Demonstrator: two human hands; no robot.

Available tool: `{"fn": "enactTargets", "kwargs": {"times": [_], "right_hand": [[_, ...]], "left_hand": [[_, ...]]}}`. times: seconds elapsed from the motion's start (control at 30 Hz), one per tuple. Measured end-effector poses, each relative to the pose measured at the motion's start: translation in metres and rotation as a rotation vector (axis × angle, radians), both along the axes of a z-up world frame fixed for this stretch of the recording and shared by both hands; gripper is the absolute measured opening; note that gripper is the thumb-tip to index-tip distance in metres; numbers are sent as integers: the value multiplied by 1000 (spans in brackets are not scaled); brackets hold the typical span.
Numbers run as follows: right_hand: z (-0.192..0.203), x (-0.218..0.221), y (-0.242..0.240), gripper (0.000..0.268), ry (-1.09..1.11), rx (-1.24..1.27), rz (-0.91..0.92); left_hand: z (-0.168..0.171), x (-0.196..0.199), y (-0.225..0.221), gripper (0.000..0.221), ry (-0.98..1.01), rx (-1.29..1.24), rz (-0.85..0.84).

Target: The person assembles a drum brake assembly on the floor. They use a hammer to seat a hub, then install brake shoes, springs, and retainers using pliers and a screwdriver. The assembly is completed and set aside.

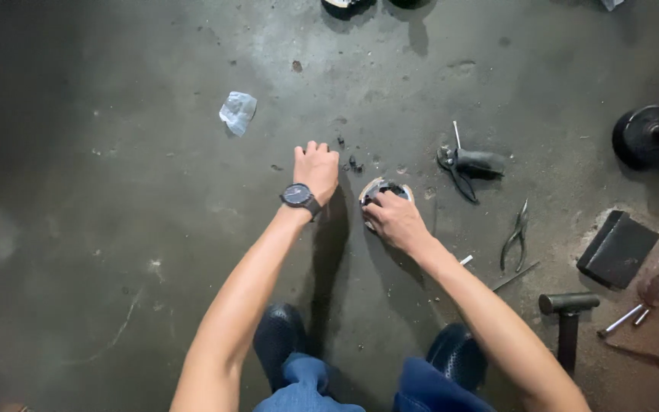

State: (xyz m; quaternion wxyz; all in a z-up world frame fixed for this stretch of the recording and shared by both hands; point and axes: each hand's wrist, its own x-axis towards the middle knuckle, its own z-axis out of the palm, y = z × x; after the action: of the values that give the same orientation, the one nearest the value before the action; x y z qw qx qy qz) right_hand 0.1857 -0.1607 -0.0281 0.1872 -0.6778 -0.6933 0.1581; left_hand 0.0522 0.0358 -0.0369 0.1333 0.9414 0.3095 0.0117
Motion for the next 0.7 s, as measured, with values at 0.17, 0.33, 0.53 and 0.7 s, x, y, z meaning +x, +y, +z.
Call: {"fn": "enactTargets", "kwargs": {"times": [0.17,0.33,0.53,0.7], "right_hand": [[5,0,6,18,10,-15,-58],[11,5,8,14,42,-26,-66],[22,47,0,22,370,190,-369],[10,107,-42,15,201,241,-925]], "left_hand": [[-14,24,-9,14,134,50,56],[-32,26,-10,13,115,44,86],[16,19,-17,19,-32,-29,9],[49,11,-37,13,-533,-429,143]]}}
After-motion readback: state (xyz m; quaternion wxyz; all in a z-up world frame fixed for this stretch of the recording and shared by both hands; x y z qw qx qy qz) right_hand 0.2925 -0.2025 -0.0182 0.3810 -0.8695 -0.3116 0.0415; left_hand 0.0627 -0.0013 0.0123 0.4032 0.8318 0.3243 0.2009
